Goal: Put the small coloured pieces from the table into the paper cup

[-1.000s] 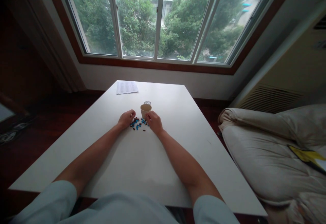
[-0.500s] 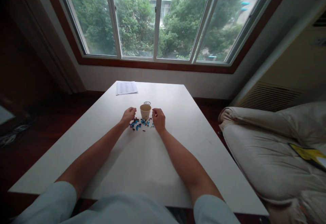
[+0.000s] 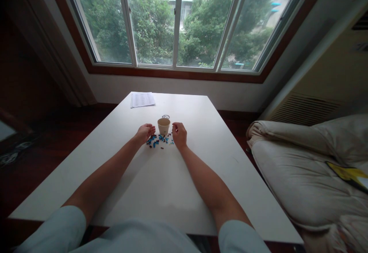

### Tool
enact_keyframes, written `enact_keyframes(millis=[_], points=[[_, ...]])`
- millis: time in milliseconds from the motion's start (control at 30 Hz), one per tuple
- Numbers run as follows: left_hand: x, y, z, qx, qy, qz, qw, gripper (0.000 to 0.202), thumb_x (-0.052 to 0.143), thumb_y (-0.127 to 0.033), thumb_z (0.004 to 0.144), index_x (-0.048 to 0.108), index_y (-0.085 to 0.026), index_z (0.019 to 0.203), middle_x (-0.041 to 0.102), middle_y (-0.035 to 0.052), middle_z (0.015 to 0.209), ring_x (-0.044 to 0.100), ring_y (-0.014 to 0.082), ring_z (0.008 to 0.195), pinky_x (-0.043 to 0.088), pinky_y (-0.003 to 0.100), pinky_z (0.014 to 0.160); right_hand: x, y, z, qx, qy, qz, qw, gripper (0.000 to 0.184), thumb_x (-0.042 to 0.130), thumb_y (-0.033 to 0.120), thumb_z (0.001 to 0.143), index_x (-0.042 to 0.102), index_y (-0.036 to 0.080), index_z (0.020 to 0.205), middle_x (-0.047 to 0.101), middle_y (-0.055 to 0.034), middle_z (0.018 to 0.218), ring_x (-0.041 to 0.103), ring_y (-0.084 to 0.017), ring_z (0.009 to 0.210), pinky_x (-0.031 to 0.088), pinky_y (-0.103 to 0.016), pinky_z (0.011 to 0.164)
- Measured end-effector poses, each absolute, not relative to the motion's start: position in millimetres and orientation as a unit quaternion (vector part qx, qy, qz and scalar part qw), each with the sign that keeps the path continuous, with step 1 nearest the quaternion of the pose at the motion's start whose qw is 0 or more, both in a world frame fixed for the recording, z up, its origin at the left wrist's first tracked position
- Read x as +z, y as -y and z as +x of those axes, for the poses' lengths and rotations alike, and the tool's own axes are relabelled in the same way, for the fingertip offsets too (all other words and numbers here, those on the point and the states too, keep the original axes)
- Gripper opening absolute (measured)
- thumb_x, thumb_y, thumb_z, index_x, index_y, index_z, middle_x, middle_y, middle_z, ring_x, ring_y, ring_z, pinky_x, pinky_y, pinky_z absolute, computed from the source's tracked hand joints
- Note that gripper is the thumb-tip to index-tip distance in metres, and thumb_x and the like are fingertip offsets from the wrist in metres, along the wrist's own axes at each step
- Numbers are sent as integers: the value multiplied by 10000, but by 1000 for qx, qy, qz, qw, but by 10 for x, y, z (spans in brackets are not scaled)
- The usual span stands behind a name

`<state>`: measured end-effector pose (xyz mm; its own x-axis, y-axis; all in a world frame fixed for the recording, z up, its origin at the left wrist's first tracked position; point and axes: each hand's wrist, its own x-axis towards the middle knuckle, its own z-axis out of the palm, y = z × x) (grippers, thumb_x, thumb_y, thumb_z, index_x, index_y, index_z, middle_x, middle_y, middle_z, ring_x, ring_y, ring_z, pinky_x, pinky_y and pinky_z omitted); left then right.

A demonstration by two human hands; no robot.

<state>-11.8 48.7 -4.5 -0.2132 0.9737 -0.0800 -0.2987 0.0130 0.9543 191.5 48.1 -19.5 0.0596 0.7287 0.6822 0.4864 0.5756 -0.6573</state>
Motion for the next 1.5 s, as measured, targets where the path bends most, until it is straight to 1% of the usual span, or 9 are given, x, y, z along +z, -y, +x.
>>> enact_keyframes(millis=[133,367,533,667,900,1067,1200,1400,1500], points=[[24,-449,-106,590,-507,310,546,206,656,-189,825,550,-141,994,659,108,816,649,161,678,568,331,647,-194,-481,1917,110,676,-451,573,225,450,284,938,641,188,1010,642,-78,936,558,-176,742,491,-317,682],[59,-410,-119,586,-507,328,541,226,619,-162,834,501,-147,1025,711,125,955,653,108,662,543,255,637,-207,-504,1915,110,674,-451,574,213,445,276,934,629,193,1003,632,-67,926,561,-174,756,487,-304,684],[82,-372,-119,600,-537,385,451,234,570,-229,863,443,-182,1053,702,58,849,583,83,552,461,202,526,-223,-517,1910,116,670,-447,581,189,443,257,923,612,193,981,621,-61,916,553,-172,766,475,-298,684],[85,-345,-104,593,-536,447,401,188,511,-252,879,432,-202,1043,629,-22,713,512,70,475,372,168,454,-226,-514,1902,115,665,-454,582,158,447,261,913,589,200,944,605,-45,869,534,-166,736,463,-293,675],[87,-286,-11,555,-524,537,360,187,511,-295,876,444,-230,1038,533,-79,598,448,75,432,331,169,431,-232,-514,1891,117,664,-458,579,121,455,273,901,558,210,892,586,-30,818,501,-159,694,445,-282,642],[134,-246,60,539,-514,569,349,125,530,-284,870,502,-214,969,549,-57,600,465,83,460,352,188,457,-237,-523,1879,112,668,-458,575,126,458,280,901,560,210,882,589,-31,810,499,-161,689,449,-285,648],[173,-235,67,552,-502,581,325,110,514,-268,879,538,-206,967,576,-36,650,506,91,510,381,196,483,-251,-526,1871,104,670,-460,574,128,449,269,907,559,208,884,588,-27,811,501,-156,680,442,-277,638],[232,-202,72,547,-494,600,311,191,506,-268,893,623,-192,1025,666,19,814,577,106,613,465,220,570,-266,-527,1870,103,670,-460,573,129,447,263,906,559,206,876,585,-24,797,504,-156,678,445,-281,647],[254,-188,70,537,-490,620,294,231,525,-250,885,662,-201,1064,694,38,904,594,119,659,481,231,599,-260,-523,1867,102,671,-459,574,128,451,264,905,563,206,884,589,-25,800,508,-157,680,445,-282,642]])
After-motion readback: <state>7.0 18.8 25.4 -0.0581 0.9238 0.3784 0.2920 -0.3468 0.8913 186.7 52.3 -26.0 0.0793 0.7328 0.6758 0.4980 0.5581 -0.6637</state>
